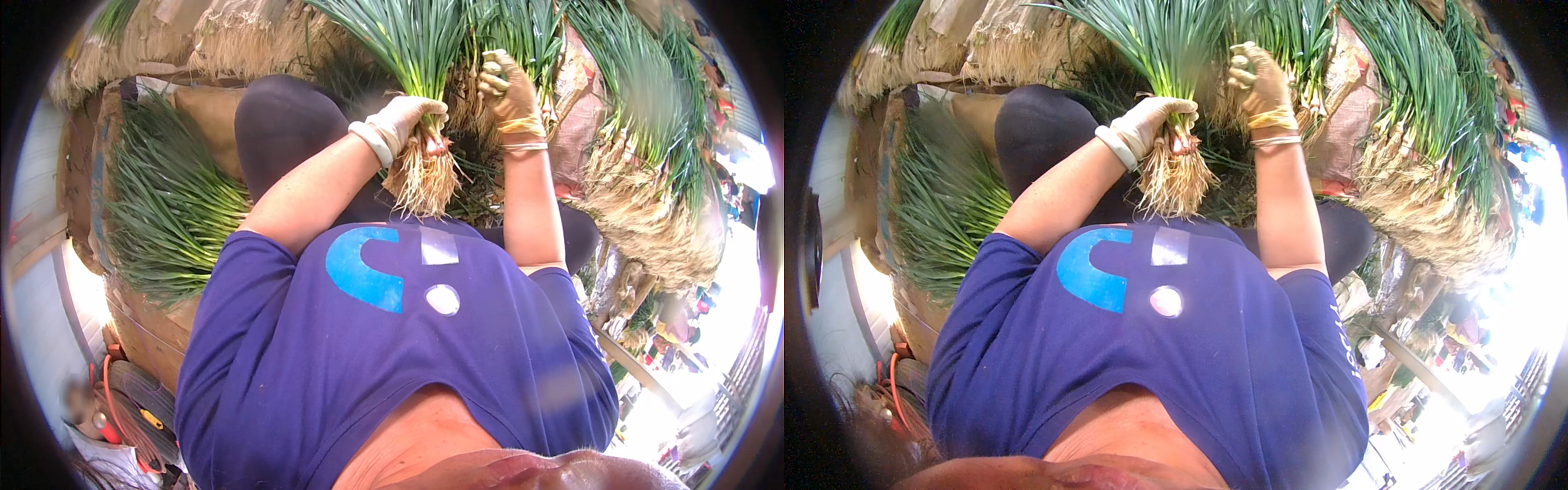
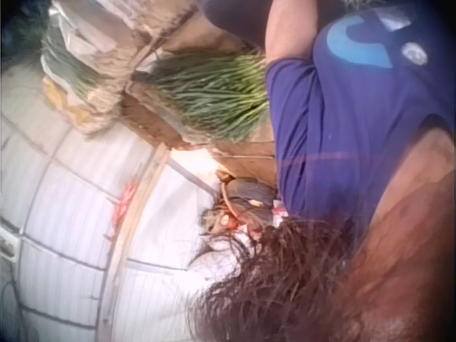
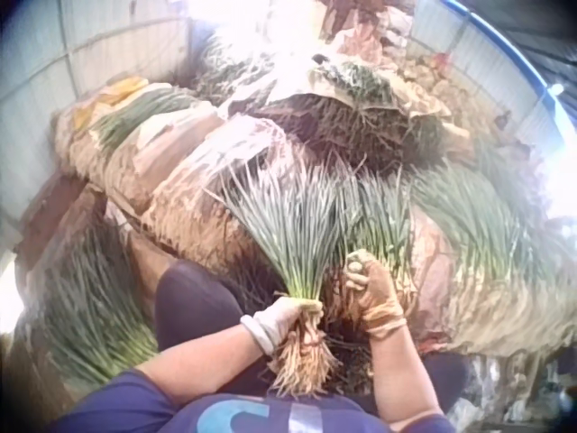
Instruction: The person sorts bundles of green onions by hand, removing loose or damaged outer leaves and arranging the clean stalks into a large pile.
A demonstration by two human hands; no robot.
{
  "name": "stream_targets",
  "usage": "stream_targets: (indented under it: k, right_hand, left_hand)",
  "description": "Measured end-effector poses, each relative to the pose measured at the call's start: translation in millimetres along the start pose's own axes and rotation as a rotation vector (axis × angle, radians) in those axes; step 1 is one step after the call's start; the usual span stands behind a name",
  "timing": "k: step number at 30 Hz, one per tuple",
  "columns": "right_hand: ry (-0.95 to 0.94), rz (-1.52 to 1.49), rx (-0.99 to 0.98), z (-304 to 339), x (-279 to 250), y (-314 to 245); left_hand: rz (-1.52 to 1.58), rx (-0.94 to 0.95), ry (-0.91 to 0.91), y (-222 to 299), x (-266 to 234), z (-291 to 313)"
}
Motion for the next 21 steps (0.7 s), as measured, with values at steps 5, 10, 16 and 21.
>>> stream_targets:
  k: [5,10,16,21]
  right_hand:
    - [0.145,0.448,-0.383,64.5,-22.5,-31.9]
    - [-0.527,1.819,-0.191,96.7,-101.6,103.7]
    - [-0.028,1.660,-0.728,8.5,-52.4,27.0]
    - [0.355,1.864,-0.528,-66.4,-23.4,8.0]
  left_hand:
    - [0.175,0.050,-0.135,29.9,3.5,31.9]
    - [0.217,0.292,-0.191,73.9,3.0,57.6]
    - [0.170,0.303,-0.150,74.0,-5.4,51.3]
    - [0.023,0.179,-0.120,62.0,-0.8,39.9]
Point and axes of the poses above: each hand's wrist, its own z-axis away from the middle knuckle, its own x-axis out of the palm, y = z × x, the point moved 6 cm from there along -z, towards the middle knuckle, and after that the axes turned 14 degrees about y, right-handed, at the moved point
